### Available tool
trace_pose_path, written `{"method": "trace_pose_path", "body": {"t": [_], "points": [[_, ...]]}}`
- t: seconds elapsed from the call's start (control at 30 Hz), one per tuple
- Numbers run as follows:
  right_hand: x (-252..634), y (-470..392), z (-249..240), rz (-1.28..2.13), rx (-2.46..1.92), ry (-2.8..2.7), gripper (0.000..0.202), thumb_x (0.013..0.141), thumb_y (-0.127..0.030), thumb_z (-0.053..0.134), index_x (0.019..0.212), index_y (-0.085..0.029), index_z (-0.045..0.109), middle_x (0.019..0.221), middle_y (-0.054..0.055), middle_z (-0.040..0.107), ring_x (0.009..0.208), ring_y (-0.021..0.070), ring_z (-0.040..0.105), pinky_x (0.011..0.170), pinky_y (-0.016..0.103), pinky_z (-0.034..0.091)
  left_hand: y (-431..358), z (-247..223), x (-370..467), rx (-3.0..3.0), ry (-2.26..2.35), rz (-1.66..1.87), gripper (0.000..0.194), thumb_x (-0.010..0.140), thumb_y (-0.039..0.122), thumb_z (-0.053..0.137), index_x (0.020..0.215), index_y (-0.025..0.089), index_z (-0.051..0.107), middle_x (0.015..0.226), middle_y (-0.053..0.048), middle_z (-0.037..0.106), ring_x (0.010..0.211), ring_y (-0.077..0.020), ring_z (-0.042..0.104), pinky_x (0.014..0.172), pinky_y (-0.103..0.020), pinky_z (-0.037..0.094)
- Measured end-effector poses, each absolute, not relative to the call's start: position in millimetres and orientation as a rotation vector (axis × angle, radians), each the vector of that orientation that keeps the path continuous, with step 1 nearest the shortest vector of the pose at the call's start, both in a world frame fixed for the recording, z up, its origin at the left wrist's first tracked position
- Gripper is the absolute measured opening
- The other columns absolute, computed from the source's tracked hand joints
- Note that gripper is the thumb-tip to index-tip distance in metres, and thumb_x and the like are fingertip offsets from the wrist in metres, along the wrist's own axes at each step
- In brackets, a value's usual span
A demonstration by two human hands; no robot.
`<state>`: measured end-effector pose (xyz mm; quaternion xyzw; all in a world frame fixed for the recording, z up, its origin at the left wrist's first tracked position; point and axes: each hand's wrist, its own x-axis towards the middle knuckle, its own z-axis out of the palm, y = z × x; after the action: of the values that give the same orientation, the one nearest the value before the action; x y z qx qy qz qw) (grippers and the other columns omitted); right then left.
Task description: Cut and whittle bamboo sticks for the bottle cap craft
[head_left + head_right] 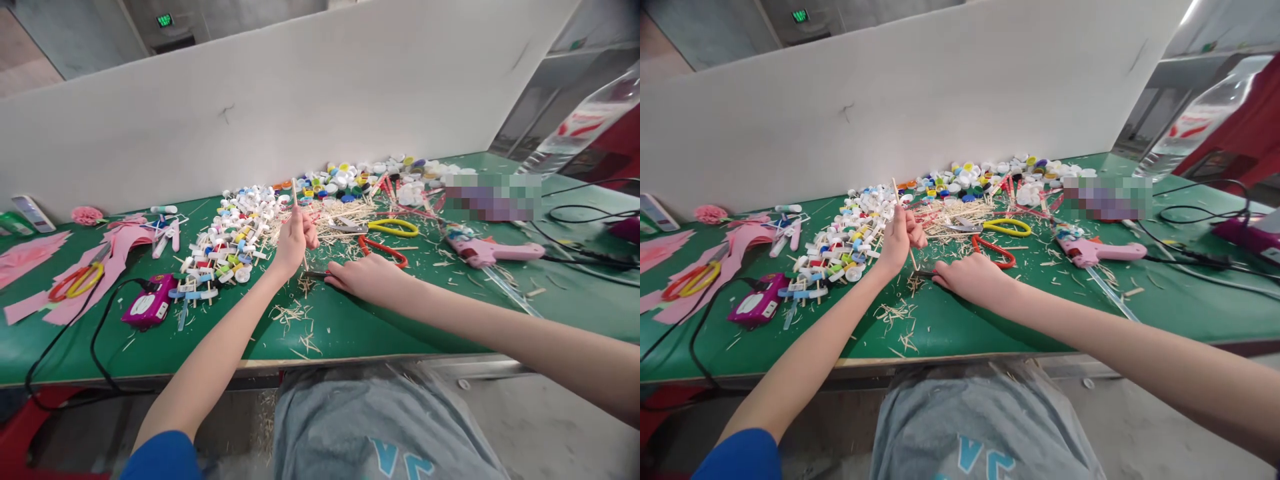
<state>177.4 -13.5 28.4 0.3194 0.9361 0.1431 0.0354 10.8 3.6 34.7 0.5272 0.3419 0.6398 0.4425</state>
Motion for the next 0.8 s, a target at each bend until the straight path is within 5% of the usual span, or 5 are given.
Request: {"method": "trace_pose_path", "body": {"t": [0.8], "points": [[178, -10, 41, 0.410, 0.984, 2.914, 0.043, 0.102, -0.042, 0.022, 0.099, -0.016, 0.056, 0.067, 0.006, 0.065, 0.057, 0.0184, 0.061, 0.051, 0.028, 0.018, 8, 34, 10, 1.221, 0.831, 1.560, 0.058, 0.083, 0.073, 0.037, 0.057, 0.023, 0.025, 0.044, 0.008, 0.016, 0.037, -0.0079, 0.023, 0.041, -0.027, 0.029]]}}
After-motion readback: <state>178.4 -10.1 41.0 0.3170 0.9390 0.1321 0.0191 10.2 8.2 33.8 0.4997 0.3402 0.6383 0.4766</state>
